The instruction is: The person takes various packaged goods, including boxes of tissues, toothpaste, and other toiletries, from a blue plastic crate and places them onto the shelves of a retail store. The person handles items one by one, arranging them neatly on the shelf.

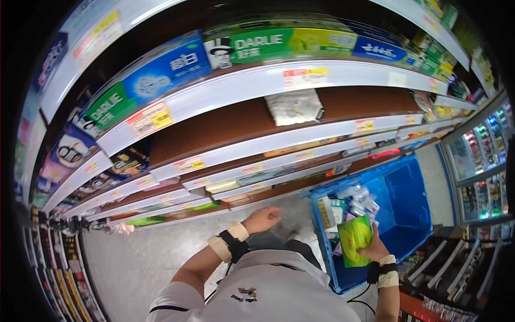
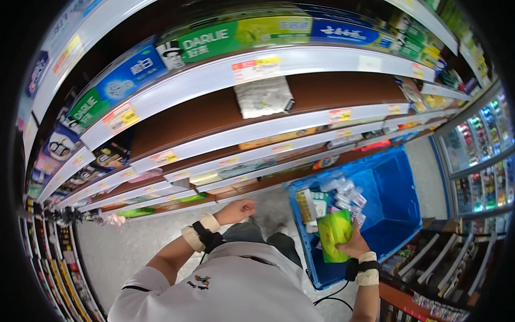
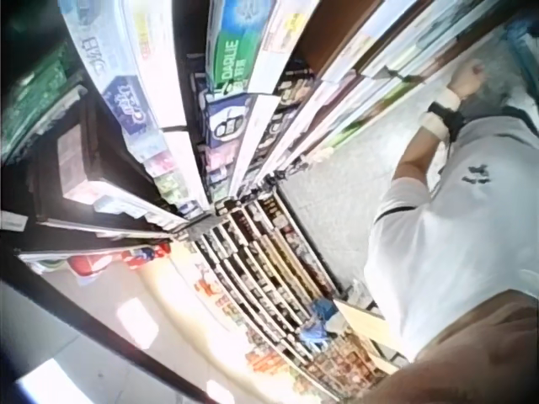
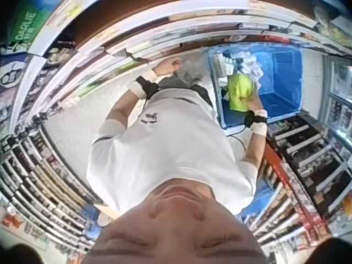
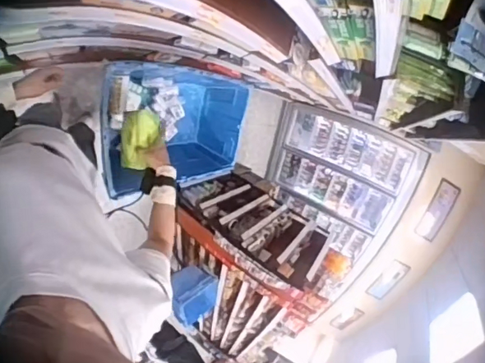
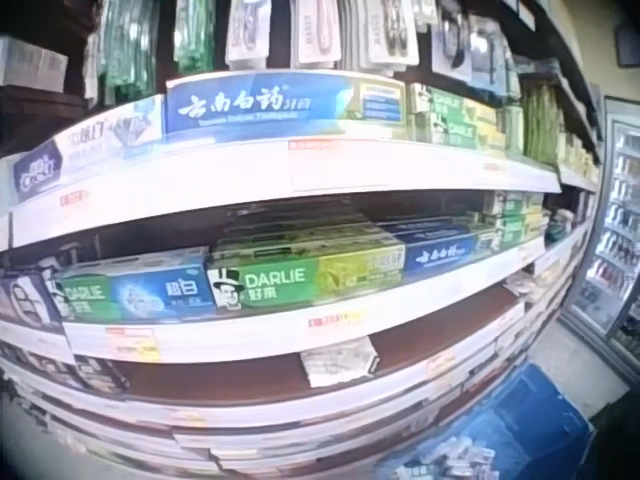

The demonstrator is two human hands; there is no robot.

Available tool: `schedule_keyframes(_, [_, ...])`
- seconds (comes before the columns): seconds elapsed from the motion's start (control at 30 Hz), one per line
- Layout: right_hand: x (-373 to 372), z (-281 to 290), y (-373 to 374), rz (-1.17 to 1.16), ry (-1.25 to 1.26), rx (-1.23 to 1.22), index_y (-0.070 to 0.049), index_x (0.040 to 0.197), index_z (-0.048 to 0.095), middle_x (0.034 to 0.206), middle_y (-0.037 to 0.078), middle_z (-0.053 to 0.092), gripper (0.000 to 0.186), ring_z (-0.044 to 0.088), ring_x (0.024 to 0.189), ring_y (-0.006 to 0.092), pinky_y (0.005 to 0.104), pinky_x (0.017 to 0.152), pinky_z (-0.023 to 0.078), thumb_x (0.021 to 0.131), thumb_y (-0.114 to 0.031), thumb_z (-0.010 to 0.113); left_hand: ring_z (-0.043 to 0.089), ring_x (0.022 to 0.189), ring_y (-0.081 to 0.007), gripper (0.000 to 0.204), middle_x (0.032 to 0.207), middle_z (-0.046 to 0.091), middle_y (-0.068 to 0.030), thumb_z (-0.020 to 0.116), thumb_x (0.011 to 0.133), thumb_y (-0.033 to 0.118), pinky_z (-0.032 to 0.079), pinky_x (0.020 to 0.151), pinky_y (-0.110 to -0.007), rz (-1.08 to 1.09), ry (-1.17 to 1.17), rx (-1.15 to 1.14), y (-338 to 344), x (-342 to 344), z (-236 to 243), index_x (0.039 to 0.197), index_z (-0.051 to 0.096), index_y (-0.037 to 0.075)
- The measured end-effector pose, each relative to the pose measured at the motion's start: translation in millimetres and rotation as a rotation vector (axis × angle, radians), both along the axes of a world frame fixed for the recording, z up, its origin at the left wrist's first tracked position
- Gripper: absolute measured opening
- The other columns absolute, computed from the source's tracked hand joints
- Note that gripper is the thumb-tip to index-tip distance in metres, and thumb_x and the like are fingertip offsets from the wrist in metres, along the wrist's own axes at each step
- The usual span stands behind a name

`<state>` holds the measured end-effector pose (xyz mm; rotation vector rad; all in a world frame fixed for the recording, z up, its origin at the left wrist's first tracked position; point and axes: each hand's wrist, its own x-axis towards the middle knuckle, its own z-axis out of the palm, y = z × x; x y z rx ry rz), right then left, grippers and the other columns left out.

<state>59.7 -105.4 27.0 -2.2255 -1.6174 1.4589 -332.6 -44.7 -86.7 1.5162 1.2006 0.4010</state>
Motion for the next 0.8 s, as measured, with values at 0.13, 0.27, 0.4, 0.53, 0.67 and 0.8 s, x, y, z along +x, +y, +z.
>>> schedule_keyframes(0.13, [3, 23, 11, 0.017, 0.104, 0.163, 0.002, 0.134, 0.002, 0.126, 0.023, 0.036, 0.105, 0.040, 0.117, 0.0283, 0.0321, 0.098, 0.031, 0.060, -0.017, 0.073, 0.055, 0.100, -0.0264, 0.061, 0.113, 0.053, -0.0178, 0.062, 0.077, 0.036, 0.045, 0.080, -0.035, -0.133, -0.034, -0.078, 13, 12, 30, 0.121, 0.041, 0.001])
schedule_keyframes(0.27, [-27, 55, 34, 0.099, 0.234, 0.194, 0.003, 0.134, 0.008, 0.131, 0.023, 0.029, 0.100, 0.030, 0.123, 0.0286, 0.0319, 0.101, 0.026, 0.062, -0.023, 0.073, 0.037, 0.120, -0.0259, 0.076, 0.131, 0.036, -0.0175, 0.065, 0.075, 0.036, 0.036, 0.093, -0.037, -0.213, -0.237, -0.013, 28, 28, 77, 0.131, 0.026, 0.001])
schedule_keyframes(0.4, [-63, 58, 59, 0.246, 0.415, 0.165, 0.002, 0.134, 0.008, 0.130, 0.022, 0.030, 0.098, 0.031, 0.122, 0.0266, 0.0312, 0.100, 0.026, 0.064, -0.021, 0.072, 0.025, 0.127, -0.0261, 0.085, 0.137, 0.025, -0.0188, 0.067, 0.074, 0.033, 0.024, 0.102, -0.036, -0.328, -0.368, 0.049, 47, 31, 102, 0.134, 0.019, -0.002])
schedule_keyframes(0.53, [-103, 56, 77, 0.400, 0.565, 0.074, 0.001, 0.135, 0.007, 0.129, 0.020, 0.033, 0.095, 0.033, 0.121, 0.0241, 0.0300, 0.100, 0.026, 0.065, -0.016, 0.069, 0.024, 0.127, -0.0251, 0.088, 0.137, 0.023, -0.0194, 0.067, 0.073, 0.030, 0.020, 0.103, -0.030, -0.431, -0.359, 0.089, 53, 16, 106, 0.134, 0.014, -0.004])
schedule_keyframes(0.67, [-139, 53, 91, 0.600, 0.577, -0.015, 0.000, 0.136, 0.007, 0.131, 0.020, 0.032, 0.094, 0.033, 0.121, 0.0242, 0.0304, 0.101, 0.025, 0.065, -0.016, 0.068, 0.026, 0.124, -0.0230, 0.090, 0.135, 0.026, -0.0161, 0.067, 0.072, 0.027, 0.021, 0.103, -0.030, -0.383, -0.421, -0.019, 37, -5, 114, 0.136, 0.011, 0.000])
schedule_keyframes(0.8, [-159, 35, 102, 0.684, 0.530, -0.018, -0.002, 0.137, 0.008, 0.130, 0.021, 0.034, 0.090, 0.033, 0.121, 0.0278, 0.0321, 0.101, 0.024, 0.071, -0.027, 0.064, 0.027, 0.124, -0.0221, 0.089, 0.135, 0.026, -0.0149, 0.068, 0.073, 0.027, 0.022, 0.102, -0.030, -0.218, -0.441, -0.059, 20, -24, 102, 0.136, 0.011, 0.001])
